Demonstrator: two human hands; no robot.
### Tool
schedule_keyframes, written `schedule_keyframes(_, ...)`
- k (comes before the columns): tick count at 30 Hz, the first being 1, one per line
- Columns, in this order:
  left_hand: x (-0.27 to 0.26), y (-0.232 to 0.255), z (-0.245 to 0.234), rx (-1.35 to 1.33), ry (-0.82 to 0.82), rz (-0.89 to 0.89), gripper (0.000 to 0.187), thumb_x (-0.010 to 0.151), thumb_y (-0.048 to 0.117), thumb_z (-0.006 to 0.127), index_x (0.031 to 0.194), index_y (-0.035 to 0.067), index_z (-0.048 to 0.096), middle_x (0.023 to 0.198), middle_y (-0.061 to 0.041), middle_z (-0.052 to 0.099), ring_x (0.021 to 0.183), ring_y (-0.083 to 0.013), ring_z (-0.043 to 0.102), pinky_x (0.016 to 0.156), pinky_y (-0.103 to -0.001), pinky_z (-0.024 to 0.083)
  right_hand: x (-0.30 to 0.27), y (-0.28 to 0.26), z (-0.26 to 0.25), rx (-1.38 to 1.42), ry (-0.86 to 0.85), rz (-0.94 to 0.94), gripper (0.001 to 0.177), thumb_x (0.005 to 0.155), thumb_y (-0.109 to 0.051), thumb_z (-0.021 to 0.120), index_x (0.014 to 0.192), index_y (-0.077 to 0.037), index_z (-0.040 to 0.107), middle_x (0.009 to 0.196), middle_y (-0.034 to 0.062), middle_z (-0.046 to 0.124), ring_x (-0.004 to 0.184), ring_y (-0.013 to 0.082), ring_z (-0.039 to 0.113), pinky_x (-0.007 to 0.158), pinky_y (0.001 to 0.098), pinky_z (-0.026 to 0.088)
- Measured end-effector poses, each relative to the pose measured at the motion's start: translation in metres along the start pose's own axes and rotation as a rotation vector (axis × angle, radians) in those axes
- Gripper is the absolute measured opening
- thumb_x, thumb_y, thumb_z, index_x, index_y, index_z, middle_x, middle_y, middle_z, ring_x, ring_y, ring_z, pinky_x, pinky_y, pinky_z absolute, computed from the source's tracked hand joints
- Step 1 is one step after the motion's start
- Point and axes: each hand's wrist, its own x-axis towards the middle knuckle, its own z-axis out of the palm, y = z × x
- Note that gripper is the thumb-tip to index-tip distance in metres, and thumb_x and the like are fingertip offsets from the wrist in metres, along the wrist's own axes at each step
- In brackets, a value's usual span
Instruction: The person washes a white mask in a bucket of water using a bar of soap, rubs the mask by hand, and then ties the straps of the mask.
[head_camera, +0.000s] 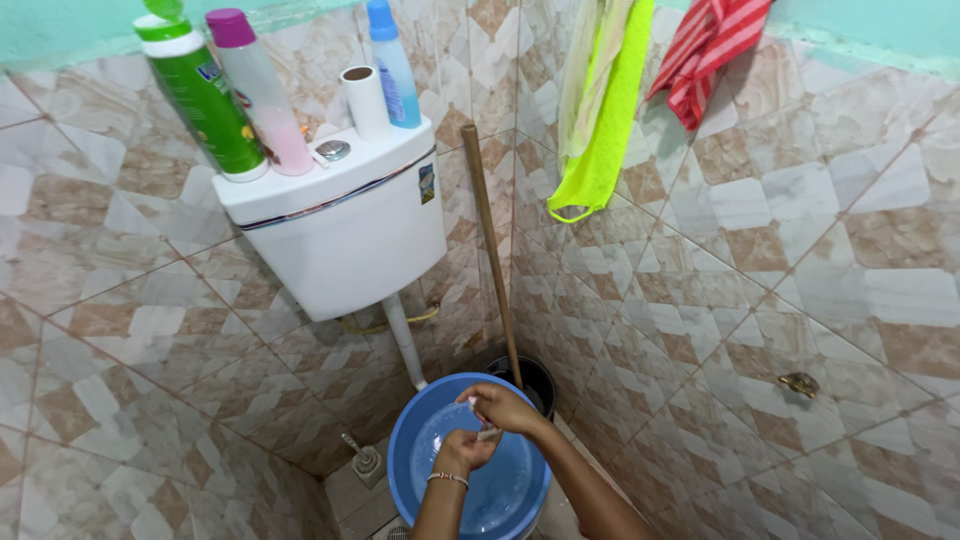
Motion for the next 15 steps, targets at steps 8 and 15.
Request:
schedule_keyframes(8,0.030,0.049,0.014,-0.054,0.037,0.175,0.028,0.109,0.029,0.031,0.102,0.007,0.048,0.090,-0.011,0.051,0.084,-0.0273,0.054,0.092,-0.052,0.051,-0.061,0.000,-0.053,-0.042,-0.364,0.106,0.024,0.104,-0.010,0.050,0.120,-0.007,0.067,0.080,0.0012,0.065,0.073,0.0092,0.064,0.069,0.0261,0.052)
schedule_keyframes(15,0.019,0.042,0.044,-0.039,-0.076,0.542,0.050,0.105,0.058,0.034,0.081,0.015,0.045,0.068,-0.002,0.039,0.063,-0.0192,0.043,0.091,-0.051,0.048,-0.037,0.094,-0.052,0.156,0.378,0.368,0.036,0.101,-0.037,0.058,0.115,-0.005,0.067,0.099,0.0090,0.072,0.087,0.0203,0.068,0.080,0.0409,0.058)
